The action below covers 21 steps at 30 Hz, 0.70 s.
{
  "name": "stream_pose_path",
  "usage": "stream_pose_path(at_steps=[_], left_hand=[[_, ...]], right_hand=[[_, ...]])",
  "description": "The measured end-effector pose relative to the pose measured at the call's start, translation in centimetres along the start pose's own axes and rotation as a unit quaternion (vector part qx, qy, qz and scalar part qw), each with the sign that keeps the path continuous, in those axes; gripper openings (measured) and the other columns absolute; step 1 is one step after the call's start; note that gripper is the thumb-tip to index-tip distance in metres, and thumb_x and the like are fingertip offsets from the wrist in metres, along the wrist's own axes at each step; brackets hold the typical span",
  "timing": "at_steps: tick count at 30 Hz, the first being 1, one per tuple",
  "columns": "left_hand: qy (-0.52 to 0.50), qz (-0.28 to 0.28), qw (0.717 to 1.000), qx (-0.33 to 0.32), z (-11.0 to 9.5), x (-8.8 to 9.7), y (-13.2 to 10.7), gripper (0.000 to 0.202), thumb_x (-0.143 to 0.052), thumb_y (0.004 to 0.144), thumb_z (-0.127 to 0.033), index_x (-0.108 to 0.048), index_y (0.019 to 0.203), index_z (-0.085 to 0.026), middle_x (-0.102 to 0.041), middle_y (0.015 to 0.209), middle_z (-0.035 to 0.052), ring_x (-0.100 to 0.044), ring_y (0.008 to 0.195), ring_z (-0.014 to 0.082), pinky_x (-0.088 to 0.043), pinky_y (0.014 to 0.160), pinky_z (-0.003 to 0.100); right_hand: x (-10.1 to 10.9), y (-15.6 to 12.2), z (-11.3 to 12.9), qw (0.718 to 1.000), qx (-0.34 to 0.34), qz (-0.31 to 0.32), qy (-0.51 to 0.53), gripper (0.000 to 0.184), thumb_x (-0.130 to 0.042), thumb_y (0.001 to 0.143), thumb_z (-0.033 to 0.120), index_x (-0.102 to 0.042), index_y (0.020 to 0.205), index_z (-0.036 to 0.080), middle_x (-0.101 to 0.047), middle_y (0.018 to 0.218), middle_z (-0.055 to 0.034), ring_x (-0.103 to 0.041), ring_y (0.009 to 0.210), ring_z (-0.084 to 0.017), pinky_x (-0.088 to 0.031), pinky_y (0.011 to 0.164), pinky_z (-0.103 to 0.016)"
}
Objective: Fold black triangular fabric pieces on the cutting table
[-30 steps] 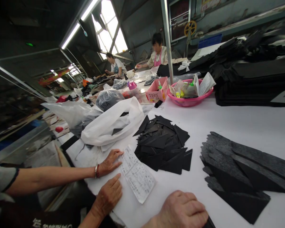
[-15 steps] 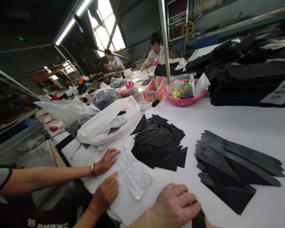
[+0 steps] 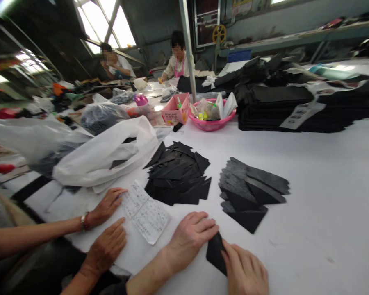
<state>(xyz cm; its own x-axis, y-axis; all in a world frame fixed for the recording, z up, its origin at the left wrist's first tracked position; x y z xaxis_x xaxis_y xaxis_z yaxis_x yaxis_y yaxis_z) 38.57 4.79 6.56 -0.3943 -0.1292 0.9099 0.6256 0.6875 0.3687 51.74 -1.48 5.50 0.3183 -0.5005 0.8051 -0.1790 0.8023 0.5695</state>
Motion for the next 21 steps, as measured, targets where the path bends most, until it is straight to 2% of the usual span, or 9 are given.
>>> stream_pose_path(at_steps=[4,7,10,12,14,17,21], left_hand=[[-0.041,-0.003,0.999,0.01,0.2,-0.4,-0.5,0.027,-0.049,0.097,-0.023,-0.06,0.122,-0.022,-0.063,0.121,-0.0003,-0.052,0.117,0.0216,-0.048,0.097,0.037],[-0.052,0.008,0.999,0.005,0.2,-0.6,-0.7,0.03,-0.048,0.097,-0.022,-0.059,0.125,-0.022,-0.063,0.123,0.0009,-0.052,0.118,0.0231,-0.049,0.097,0.039],[-0.058,0.016,0.998,0.005,0.3,-0.6,-0.9,0.032,-0.046,0.098,-0.021,-0.058,0.127,-0.023,-0.062,0.125,0.0016,-0.051,0.12,0.0236,-0.049,0.097,0.04],[-0.057,0.017,0.998,0.004,0.3,-0.5,-0.9,0.032,-0.047,0.097,-0.021,-0.058,0.127,-0.023,-0.062,0.126,0.0014,-0.05,0.121,0.0238,-0.05,0.097,0.041],[-0.055,0.017,0.998,0.0,0.3,-0.5,-1.0,0.032,-0.047,0.097,-0.021,-0.059,0.127,-0.022,-0.062,0.126,0.0016,-0.05,0.121,0.0239,-0.05,0.097,0.041],[-0.05,0.009,0.999,-0.005,0.3,-0.4,-0.9,0.03,-0.047,0.097,-0.02,-0.06,0.125,-0.021,-0.062,0.125,0.0025,-0.051,0.121,0.0243,-0.051,0.096,0.041],[-0.037,0.003,0.999,-0.006,0.0,-0.3,-0.9,0.03,-0.046,0.098,-0.019,-0.061,0.124,-0.02,-0.063,0.124,0.0048,-0.051,0.122,0.0251,-0.051,0.096,0.043]], right_hand=[[0.8,-0.7,-0.1,0.997,-0.071,0.007,0.039,0.026,-0.05,0.099,0.034,-0.059,0.117,0.018,-0.064,0.098,-0.004,-0.056,0.09,-0.016,-0.04,0.085,-0.031],[0.7,-1.3,0.0,0.998,-0.061,0.021,0.024,0.029,-0.051,0.098,0.031,-0.057,0.124,0.018,-0.063,0.099,-0.0041,-0.055,0.091,-0.015,-0.039,0.085,-0.03],[0.9,-1.4,0.4,0.999,-0.027,0.025,0.011,0.027,-0.053,0.097,0.025,-0.06,0.122,0.02,-0.061,0.098,-0.0036,-0.053,0.091,-0.015,-0.038,0.085,-0.03],[1.0,-1.3,0.7,0.999,-0.022,0.025,0.003,0.025,-0.051,0.097,0.022,-0.062,0.12,0.021,-0.06,0.096,-0.0036,-0.053,0.09,-0.015,-0.038,0.086,-0.03],[1.0,-1.4,0.9,0.998,-0.045,0.034,-0.006,0.026,-0.046,0.098,0.02,-0.063,0.118,0.023,-0.059,0.095,-0.004,-0.052,0.09,-0.016,-0.038,0.087,-0.032],[1.1,-1.5,1.2,0.995,-0.084,0.043,-0.022,0.03,-0.039,0.1,0.021,-0.064,0.117,0.024,-0.06,0.097,-0.0051,-0.052,0.091,-0.017,-0.038,0.086,-0.033],[1.2,-1.6,1.7,0.993,-0.1,0.047,-0.037,0.033,-0.035,0.1,0.023,-0.064,0.117,0.024,-0.06,0.1,-0.0057,-0.052,0.092,-0.018,-0.039,0.085,-0.034]])
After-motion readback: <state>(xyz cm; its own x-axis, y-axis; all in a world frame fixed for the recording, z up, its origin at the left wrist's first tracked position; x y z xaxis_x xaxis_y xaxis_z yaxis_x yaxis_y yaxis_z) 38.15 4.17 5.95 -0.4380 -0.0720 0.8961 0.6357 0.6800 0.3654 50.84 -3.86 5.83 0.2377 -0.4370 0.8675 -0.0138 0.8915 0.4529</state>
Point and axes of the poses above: each hand's wrist, its own y-axis towards the middle knuckle, its own x-axis out of the back of the hand, z = x × y, the point moved 7 cm from there along y, towards the middle knuckle
